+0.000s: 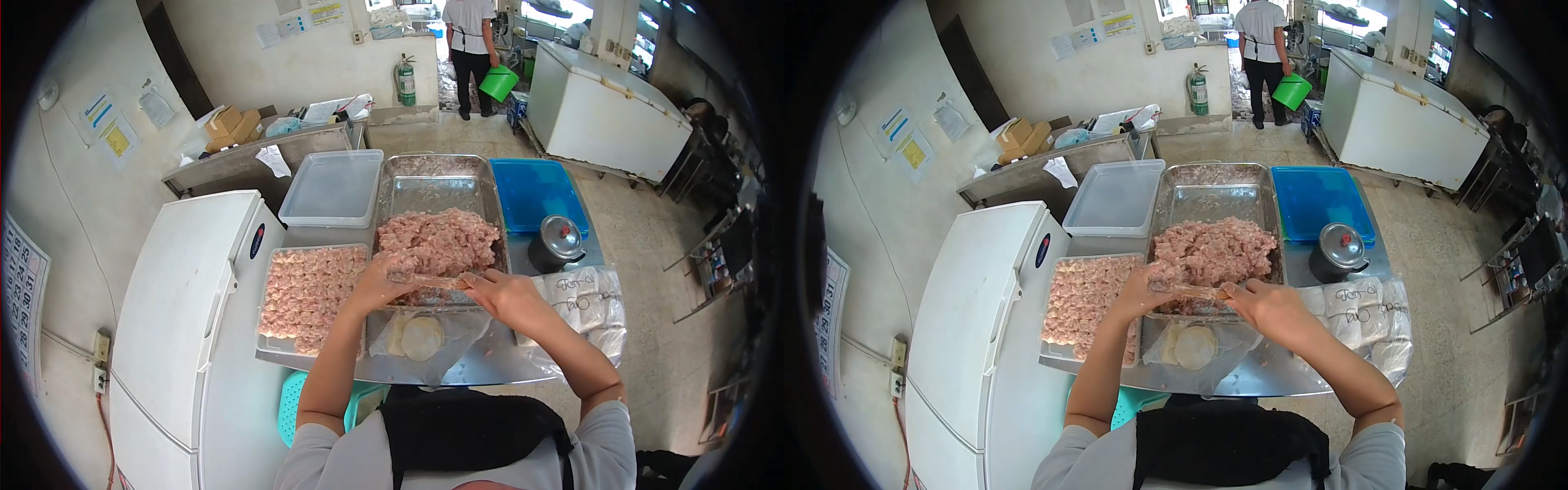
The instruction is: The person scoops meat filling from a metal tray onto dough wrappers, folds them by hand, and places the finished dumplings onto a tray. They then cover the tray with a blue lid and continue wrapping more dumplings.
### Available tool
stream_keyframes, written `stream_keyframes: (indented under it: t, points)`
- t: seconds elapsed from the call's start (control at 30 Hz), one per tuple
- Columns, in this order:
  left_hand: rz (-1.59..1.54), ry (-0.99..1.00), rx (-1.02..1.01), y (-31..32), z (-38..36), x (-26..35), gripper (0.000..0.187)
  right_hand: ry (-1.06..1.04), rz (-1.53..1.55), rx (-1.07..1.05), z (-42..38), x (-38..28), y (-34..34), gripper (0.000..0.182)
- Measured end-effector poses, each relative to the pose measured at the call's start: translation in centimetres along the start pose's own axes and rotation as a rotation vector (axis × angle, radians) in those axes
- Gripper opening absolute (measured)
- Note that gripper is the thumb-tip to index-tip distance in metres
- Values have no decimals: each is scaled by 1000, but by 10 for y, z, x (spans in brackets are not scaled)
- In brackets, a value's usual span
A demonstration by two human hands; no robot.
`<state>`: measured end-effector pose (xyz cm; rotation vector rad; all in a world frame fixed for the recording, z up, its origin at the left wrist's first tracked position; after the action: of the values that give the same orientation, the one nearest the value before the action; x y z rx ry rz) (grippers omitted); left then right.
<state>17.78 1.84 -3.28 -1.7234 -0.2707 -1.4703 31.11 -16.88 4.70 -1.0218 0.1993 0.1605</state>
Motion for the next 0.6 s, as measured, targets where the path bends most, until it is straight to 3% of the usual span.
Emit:
stream_keyframes:
  t: [0.07, 0.13, 0.17, 0.2, 0.27, 0.37, 0.4, 0.47, 0.5, 0.57, 0.6]
  points:
    - [76, 173, 46, -20, -13, 25, 73, -11, 19, 47, 3, -4, 6, 24]
    - [64, 152, 79, -35, -20, 6, 68, 136, 397, 119, 9, -1, 5, 25]
    - [54, 122, 100, -42, -25, -4, 63, 350, 436, -123, 3, 4, 20, 29]
    - [51, 124, 96, -49, -30, -6, 63, 354, 432, -122, 0, -5, 28, 29]
    - [93, 99, 71, -61, -35, -12, 49, 640, 741, -408, -22, -20, 69, 30]
    - [-155, 183, -55, -76, -53, 3, 39, 656, 817, -395, -18, -56, 74, 28]
    - [-155, 185, -55, -82, -58, 0, 39, 655, 815, -394, -17, -69, 78, 28]
    - [-211, 157, -112, -90, -64, -7, 36, 269, 503, -106, 0, -103, 63, 26]
    - [-213, 163, -116, -98, -67, -9, 36, 271, 499, -102, 2, -109, 67, 26]
    - [56, 393, -122, -114, -77, -5, 39, 32, 276, 18, 9, -129, 65, 26]
    - [54, 393, -124, -116, -81, -15, 39, 34, 274, 17, 15, -132, 60, 26]
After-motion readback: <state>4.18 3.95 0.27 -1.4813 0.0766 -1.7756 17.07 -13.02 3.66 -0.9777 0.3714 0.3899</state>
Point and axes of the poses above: each hand's wrist, its own z-axis towards the middle knuckle, its own y-axis out of the palm, x = y × z, the point moved 7 cm from there along z, towards the middle knuckle, and after that the axes turned 11 degrees about x, right-handed, at the moved point
